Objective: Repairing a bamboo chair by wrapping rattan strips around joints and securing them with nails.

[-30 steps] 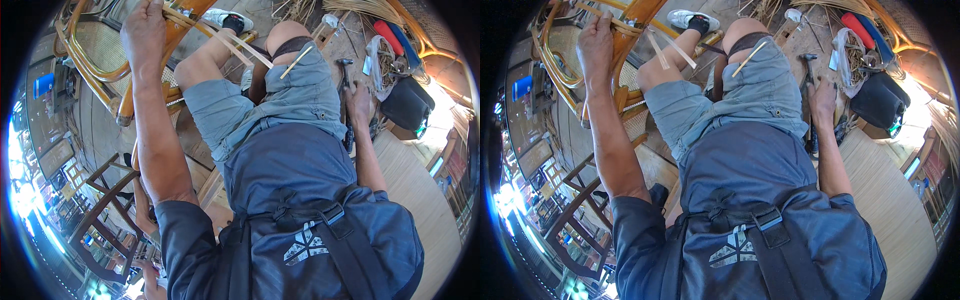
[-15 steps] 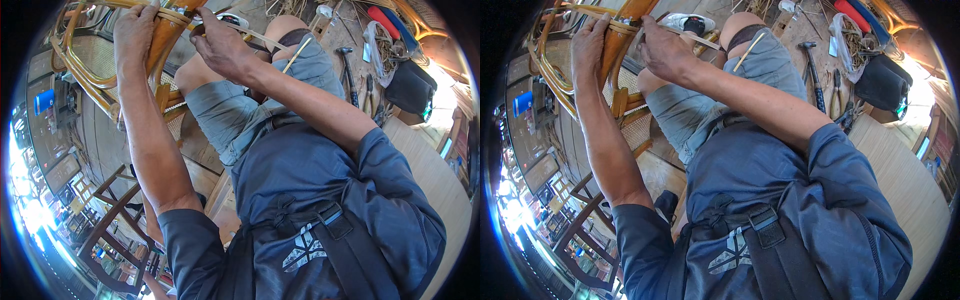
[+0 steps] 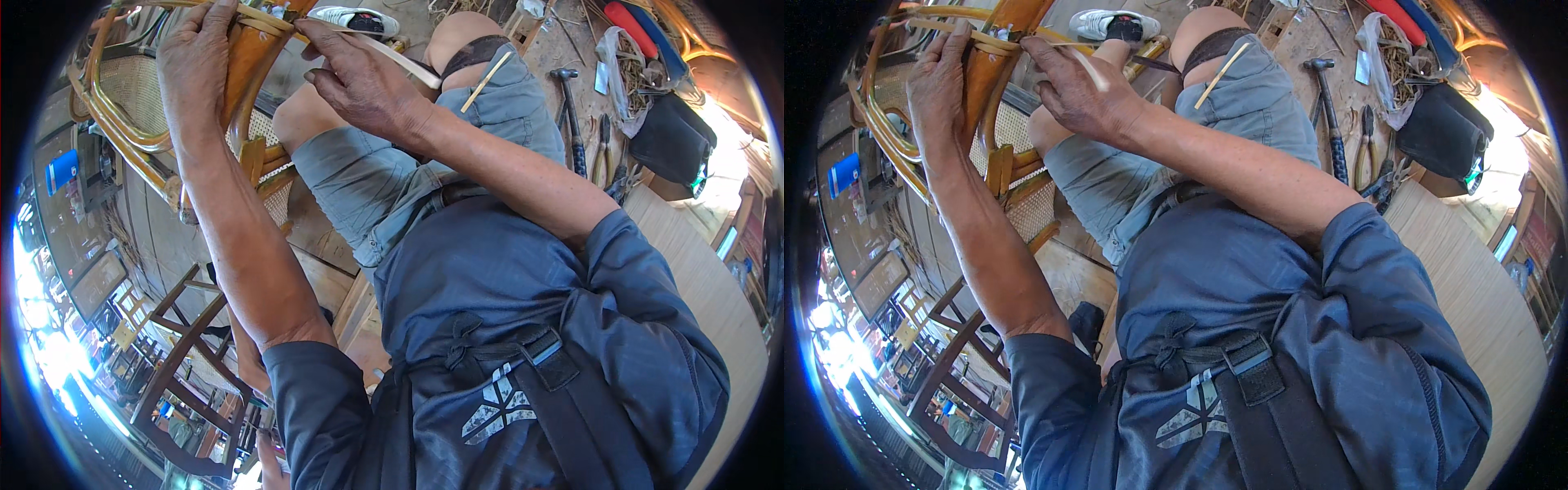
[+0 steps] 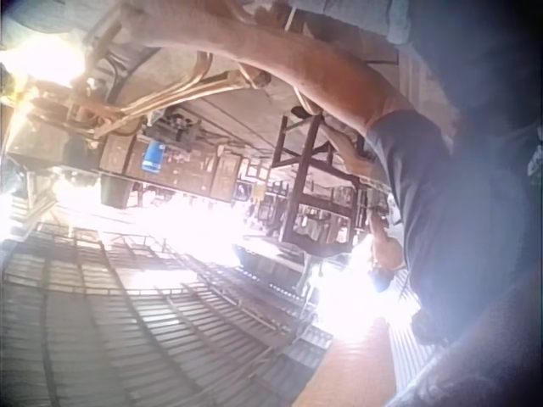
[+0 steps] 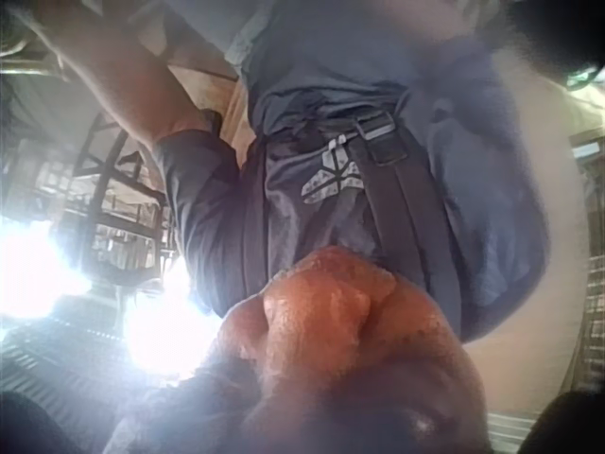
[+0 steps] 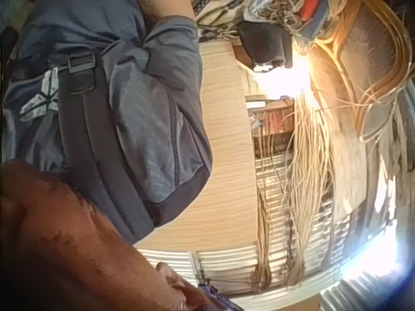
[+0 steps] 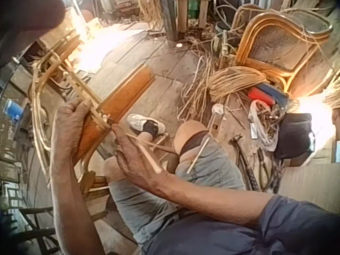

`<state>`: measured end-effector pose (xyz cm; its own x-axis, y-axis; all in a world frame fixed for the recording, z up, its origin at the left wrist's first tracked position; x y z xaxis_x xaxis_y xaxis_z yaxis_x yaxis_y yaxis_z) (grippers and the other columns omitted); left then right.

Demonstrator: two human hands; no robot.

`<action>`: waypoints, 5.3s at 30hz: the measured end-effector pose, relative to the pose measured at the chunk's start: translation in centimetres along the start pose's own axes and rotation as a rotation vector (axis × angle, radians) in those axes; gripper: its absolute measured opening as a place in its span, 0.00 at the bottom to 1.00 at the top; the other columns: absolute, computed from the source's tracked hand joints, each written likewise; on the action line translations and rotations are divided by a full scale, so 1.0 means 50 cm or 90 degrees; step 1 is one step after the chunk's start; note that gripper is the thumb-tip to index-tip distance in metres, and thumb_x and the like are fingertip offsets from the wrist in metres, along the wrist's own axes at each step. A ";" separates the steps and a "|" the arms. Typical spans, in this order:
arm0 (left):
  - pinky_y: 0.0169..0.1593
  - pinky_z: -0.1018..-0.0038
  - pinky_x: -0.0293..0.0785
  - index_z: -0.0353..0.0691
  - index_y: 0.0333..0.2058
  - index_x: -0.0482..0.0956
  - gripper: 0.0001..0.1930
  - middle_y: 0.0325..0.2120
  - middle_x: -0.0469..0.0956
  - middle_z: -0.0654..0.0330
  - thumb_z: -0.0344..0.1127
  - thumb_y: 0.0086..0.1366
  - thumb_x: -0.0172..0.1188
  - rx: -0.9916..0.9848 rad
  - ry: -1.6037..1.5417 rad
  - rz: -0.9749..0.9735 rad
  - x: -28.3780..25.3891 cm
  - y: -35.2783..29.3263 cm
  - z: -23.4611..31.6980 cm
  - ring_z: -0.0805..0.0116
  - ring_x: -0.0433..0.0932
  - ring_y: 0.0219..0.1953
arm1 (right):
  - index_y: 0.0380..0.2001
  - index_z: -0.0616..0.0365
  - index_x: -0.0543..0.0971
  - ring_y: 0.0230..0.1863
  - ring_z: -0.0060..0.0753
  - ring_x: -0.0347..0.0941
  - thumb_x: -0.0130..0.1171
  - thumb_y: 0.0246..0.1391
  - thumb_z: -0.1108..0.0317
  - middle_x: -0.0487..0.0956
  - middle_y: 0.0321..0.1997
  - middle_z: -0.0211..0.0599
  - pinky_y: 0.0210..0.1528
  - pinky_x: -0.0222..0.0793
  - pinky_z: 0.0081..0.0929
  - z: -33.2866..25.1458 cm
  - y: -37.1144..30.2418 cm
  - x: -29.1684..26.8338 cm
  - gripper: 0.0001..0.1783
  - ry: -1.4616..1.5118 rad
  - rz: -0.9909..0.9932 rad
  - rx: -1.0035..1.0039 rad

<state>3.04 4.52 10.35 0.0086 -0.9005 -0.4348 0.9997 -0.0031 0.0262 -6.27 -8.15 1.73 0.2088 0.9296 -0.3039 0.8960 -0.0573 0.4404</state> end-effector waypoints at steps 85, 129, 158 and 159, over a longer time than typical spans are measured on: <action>0.61 0.57 0.50 0.38 0.34 0.75 0.22 0.51 0.66 0.52 0.48 0.46 0.66 0.125 -0.293 0.118 0.080 0.046 -0.244 0.49 0.56 0.60 | 0.29 0.47 0.80 0.39 0.34 0.68 0.63 0.29 0.54 0.74 0.30 0.22 0.54 0.52 0.50 -0.094 0.369 0.034 0.18 -0.458 -0.726 -0.157; 0.41 0.79 0.72 0.30 0.49 0.61 0.32 0.38 0.72 0.52 0.37 0.48 0.65 -0.414 -0.868 -0.017 0.133 0.019 -0.193 0.71 0.74 0.36 | 0.38 0.66 0.73 0.33 0.39 0.71 0.52 0.53 0.65 0.75 0.31 0.48 0.38 0.65 0.33 0.282 -0.137 -0.501 0.15 -0.521 -0.004 0.626; 0.34 0.84 0.70 0.33 0.45 0.66 0.16 0.29 0.72 0.61 0.30 0.59 0.58 -0.121 -0.528 0.053 0.126 0.002 -0.227 0.79 0.71 0.28 | 0.37 0.60 0.73 0.19 0.25 0.67 0.64 0.44 0.65 0.69 0.18 0.31 0.23 0.60 0.23 -0.109 0.352 -0.166 0.18 -0.351 -0.455 0.300; 0.36 0.82 0.71 0.33 0.45 0.66 0.17 0.31 0.73 0.59 0.29 0.59 0.58 -0.124 -0.586 0.025 0.138 0.008 -0.225 0.77 0.72 0.31 | 0.32 0.60 0.72 0.19 0.26 0.66 0.65 0.41 0.65 0.68 0.18 0.31 0.23 0.59 0.24 -0.113 0.372 -0.134 0.16 -0.369 -0.501 0.321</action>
<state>3.78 3.20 -2.79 0.1029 -0.8881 0.4481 0.9864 0.0329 -0.1613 6.76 -13.41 16.71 -0.4572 0.4670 -0.7569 0.8889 0.2118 -0.4062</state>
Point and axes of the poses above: each hand's wrist, its own y-axis towards the middle knuckle, its own x-axis out of the palm, z = x × y, the point moved 4 cm from there along y, towards the middle knuckle
